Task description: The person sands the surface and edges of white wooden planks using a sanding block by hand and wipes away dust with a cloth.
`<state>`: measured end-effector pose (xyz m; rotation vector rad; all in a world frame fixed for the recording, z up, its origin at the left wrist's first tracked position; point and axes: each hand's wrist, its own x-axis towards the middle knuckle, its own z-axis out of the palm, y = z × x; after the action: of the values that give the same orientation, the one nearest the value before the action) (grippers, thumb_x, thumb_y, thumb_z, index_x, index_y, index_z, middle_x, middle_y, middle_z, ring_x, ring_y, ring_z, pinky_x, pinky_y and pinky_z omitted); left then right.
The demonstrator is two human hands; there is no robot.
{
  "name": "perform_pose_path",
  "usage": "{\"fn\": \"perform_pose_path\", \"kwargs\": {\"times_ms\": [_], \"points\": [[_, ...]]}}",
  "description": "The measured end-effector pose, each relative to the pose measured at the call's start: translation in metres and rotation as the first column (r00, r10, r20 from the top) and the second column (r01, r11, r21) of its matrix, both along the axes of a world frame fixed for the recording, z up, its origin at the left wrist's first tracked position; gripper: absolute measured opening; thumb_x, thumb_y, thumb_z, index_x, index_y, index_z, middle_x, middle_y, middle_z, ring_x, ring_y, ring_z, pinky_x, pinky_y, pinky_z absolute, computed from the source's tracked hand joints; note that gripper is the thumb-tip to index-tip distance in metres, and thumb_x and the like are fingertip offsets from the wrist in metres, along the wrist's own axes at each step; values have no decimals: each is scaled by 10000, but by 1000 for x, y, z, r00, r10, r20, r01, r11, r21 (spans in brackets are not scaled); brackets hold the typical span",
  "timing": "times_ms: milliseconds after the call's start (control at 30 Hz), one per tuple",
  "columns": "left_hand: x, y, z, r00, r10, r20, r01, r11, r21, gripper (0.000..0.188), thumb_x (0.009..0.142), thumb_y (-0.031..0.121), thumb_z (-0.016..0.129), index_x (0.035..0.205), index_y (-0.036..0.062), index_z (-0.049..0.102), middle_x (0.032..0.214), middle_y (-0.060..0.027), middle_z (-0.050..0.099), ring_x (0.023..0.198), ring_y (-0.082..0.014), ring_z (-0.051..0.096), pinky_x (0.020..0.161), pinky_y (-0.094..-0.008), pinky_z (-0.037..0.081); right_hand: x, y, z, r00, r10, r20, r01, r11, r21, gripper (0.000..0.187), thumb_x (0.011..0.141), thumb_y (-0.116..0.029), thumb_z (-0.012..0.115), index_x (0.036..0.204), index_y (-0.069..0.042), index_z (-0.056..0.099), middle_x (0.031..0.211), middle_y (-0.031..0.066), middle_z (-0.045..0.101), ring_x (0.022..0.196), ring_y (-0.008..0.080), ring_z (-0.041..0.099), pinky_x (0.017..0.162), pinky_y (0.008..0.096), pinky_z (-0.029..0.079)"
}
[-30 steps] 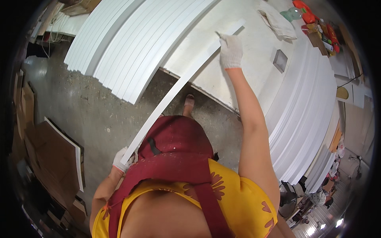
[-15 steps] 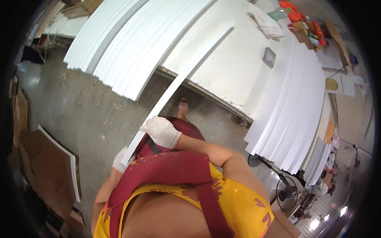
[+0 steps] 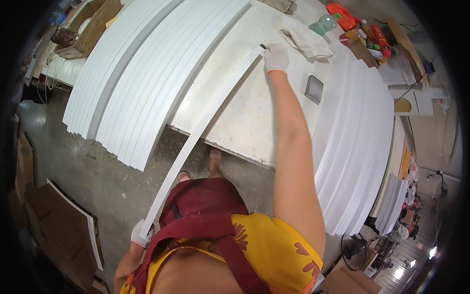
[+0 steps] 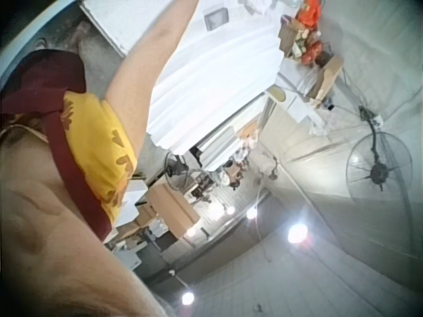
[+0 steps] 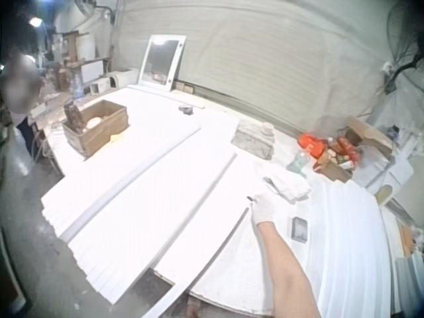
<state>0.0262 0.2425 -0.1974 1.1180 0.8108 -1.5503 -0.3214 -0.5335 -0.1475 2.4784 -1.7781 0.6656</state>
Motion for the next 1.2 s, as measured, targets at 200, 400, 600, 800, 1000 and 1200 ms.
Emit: {"fn": "perform_pose_path", "kwargs": {"times_ms": [200,400,600,800,1000,1200], "points": [[10,15,-4,987,-143,-73,129,976,-173,308,1014,361,509,1005,69,604,702,-103,604,525,-267,572,419,-371,465,-1,3,8,928,80,363,-41,993,-114,241,886,-198,616,1061,-124,763,1021,140,705,1016,322,650,929,420,504],[9,36,-21,984,-168,62,173,980,-99,185,1008,237,555,1039,65,618,830,-107,672,704,-259,673,596,-377,572,13,-6,-18,964,256,-73,-266,926,-267,270,888,-156,605,1118,-173,746,1027,111,691,990,310,639,907,432,503],[14,-8,9,989,-143,-46,136,980,-143,227,1001,278,561,966,63,627,787,-117,665,625,-252,652,522,-353,539,13,59,-11,957,219,188,-186,966,-180,243,921,-112,588,1101,-104,751,1024,131,696,994,306,640,893,403,500],[-3,-12,12,977,-176,121,178,984,-9,380,1010,382,518,935,25,622,687,-138,619,468,-238,561,411,-334,441,78,257,18,819,469,330,-472,878,-75,155,921,-50,631,1034,-65,735,993,135,696,916,290,642,857,391,515],[-10,-57,46,957,-259,127,271,958,-91,326,1028,352,522,977,45,621,683,-105,603,481,-191,528,387,-314,381,142,481,40,470,767,437,-858,514,19,218,836,-45,580,1001,-91,716,804,80,641,779,274,635,720,396,521],[-36,-120,37,967,-248,54,252,909,-332,304,1038,356,538,1016,64,620,688,-73,589,480,-182,514,375,-290,380,117,440,39,673,555,489,-639,769,6,152,891,-31,661,1001,-86,750,872,113,673,793,300,622,739,393,520]]}}
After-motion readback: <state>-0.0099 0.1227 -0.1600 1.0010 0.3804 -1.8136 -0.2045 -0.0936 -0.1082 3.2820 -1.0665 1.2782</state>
